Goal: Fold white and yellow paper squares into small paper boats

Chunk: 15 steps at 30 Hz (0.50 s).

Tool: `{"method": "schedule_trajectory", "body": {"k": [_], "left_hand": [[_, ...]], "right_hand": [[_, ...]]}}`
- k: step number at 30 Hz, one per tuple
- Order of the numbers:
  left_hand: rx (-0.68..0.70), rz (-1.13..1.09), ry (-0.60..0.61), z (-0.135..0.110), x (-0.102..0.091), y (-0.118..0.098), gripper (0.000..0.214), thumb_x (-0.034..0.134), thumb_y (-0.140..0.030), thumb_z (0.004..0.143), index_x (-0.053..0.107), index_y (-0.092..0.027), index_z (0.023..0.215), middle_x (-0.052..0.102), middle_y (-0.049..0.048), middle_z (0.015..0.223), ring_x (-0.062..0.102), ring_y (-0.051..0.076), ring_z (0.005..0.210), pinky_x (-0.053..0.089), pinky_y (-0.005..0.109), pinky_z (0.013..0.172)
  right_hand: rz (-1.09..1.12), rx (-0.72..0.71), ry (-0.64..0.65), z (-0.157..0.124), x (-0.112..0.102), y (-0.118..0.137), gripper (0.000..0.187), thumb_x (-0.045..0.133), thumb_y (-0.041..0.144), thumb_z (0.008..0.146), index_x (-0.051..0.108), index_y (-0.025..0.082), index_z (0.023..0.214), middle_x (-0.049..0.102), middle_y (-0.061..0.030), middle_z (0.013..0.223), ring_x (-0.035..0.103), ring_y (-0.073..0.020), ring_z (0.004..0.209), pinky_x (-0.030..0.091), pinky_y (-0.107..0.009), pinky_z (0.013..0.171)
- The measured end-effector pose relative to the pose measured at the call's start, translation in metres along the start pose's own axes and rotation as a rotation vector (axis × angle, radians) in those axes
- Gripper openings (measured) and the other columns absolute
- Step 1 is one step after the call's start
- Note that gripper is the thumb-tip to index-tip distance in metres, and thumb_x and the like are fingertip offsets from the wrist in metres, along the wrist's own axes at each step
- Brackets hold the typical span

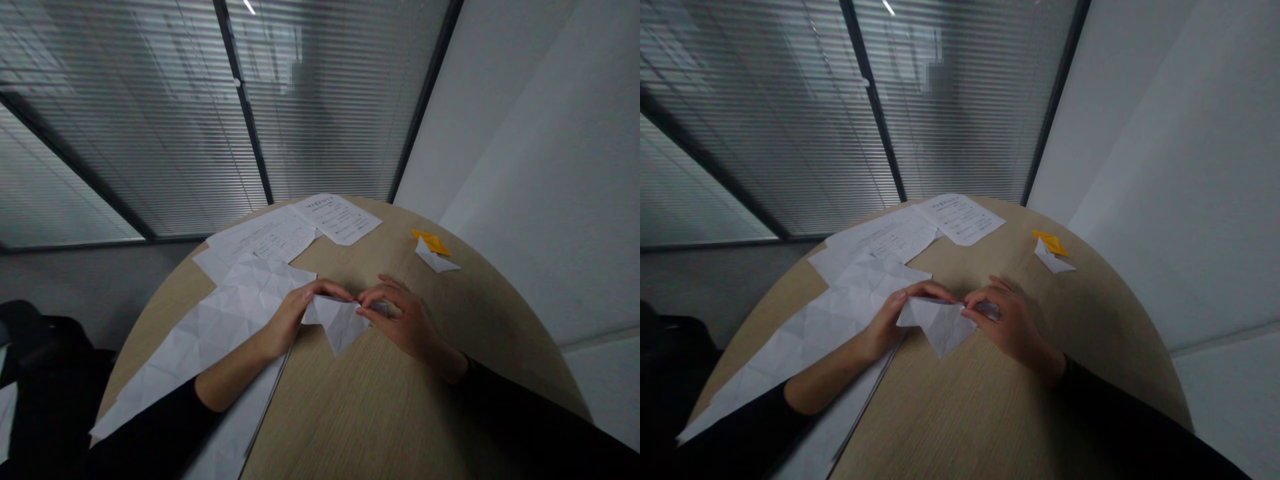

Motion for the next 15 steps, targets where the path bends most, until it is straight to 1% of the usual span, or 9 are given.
{"method": "schedule_trajectory", "body": {"k": [1,3,6,7,8,10,12,13,15], "left_hand": [[-0.035,-0.037,0.012,0.0,0.002,0.003,0.072,0.025,-0.063,0.121,0.082,-0.02,0.122,0.085,0.0167,0.121,0.082,0.031,0.104,0.067,0.048,0.089],[-0.087,-0.105,0.037,0.0,0.006,0.007,0.076,0.019,-0.06,0.121,0.083,-0.019,0.122,0.086,0.0173,0.122,0.083,0.033,0.105,0.067,0.05,0.089],[-0.127,-0.209,0.095,0.0,0.013,0.008,0.088,0.007,-0.063,0.12,0.084,-0.02,0.122,0.086,0.0174,0.126,0.084,0.037,0.116,0.067,0.056,0.099],[-0.14,-0.229,0.107,0.0,0.014,0.008,0.089,0.007,-0.064,0.12,0.085,-0.021,0.12,0.086,0.0169,0.128,0.083,0.037,0.119,0.066,0.057,0.103],[-0.143,-0.232,0.115,0.001,0.014,0.008,0.086,0.011,-0.065,0.12,0.086,-0.022,0.118,0.085,0.0162,0.13,0.082,0.037,0.122,0.065,0.058,0.107],[-0.121,-0.186,0.13,0.002,0.014,0.005,0.068,0.033,-0.066,0.121,0.087,-0.025,0.116,0.084,0.0149,0.133,0.08,0.036,0.126,0.062,0.058,0.113],[-0.058,-0.087,0.144,0.003,0.015,-0.001,0.042,0.059,-0.059,0.117,0.087,-0.028,0.117,0.081,0.0138,0.134,0.078,0.034,0.128,0.06,0.056,0.117],[-0.018,-0.036,0.149,0.003,0.016,-0.006,0.032,0.068,-0.054,0.114,0.087,-0.029,0.117,0.079,0.0134,0.134,0.076,0.033,0.128,0.06,0.054,0.117],[0.047,0.056,0.146,0.001,0.018,-0.014,0.02,0.078,-0.045,0.11,0.087,-0.03,0.12,0.075,0.0131,0.133,0.074,0.03,0.126,0.06,0.051,0.115]], "right_hand": [[0.008,-0.018,-0.001,0.0,-0.001,0.002,0.014,0.087,0.029,0.103,0.074,0.033,0.099,0.089,0.0028,0.099,0.088,-0.0245,0.095,0.051,-0.064,0.131],[0.017,-0.049,0.002,0.001,-0.002,0.007,0.013,0.087,0.029,0.103,0.075,0.033,0.098,0.089,0.0029,0.1,0.088,-0.0244,0.095,0.052,-0.063,0.13],[0.026,-0.08,0.015,0.001,-0.004,0.013,0.012,0.086,0.03,0.104,0.076,0.033,0.099,0.089,0.0021,0.103,0.088,-0.0244,0.096,0.053,-0.062,0.13],[0.031,-0.089,0.02,0.001,-0.004,0.014,0.011,0.085,0.03,0.105,0.076,0.033,0.099,0.089,0.002,0.103,0.088,-0.0243,0.096,0.053,-0.062,0.131],[0.036,-0.095,0.025,0.001,-0.003,0.015,0.011,0.085,0.031,0.105,0.076,0.033,0.099,0.089,0.002,0.104,0.088,-0.0241,0.096,0.053,-0.062,0.131],[0.044,-0.099,0.033,0.0,-0.003,0.015,0.011,0.083,0.032,0.106,0.075,0.033,0.099,0.089,0.002,0.105,0.088,-0.0241,0.098,0.052,-0.062,0.132],[0.052,-0.105,0.042,-0.001,-0.002,0.014,0.01,0.082,0.032,0.107,0.075,0.033,0.101,0.089,0.0016,0.107,0.088,-0.0244,0.102,0.052,-0.062,0.132],[0.059,-0.113,0.047,-0.002,-0.001,0.014,0.01,0.082,0.031,0.107,0.075,0.033,0.102,0.089,0.0012,0.109,0.088,-0.0245,0.105,0.052,-0.061,0.132],[0.075,-0.135,0.065,-0.002,-0.001,0.015,0.01,0.081,0.027,0.107,0.074,0.033,0.103,0.089,0.0001,0.115,0.087,-0.0243,0.11,0.053,-0.06,0.131]]}}
Point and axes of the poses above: each hand's wrist, its own z-axis towards the middle knuckle, its own x-axis out of the palm, y = z × x, the point moved 9 cm from there along z, towards the middle knuckle
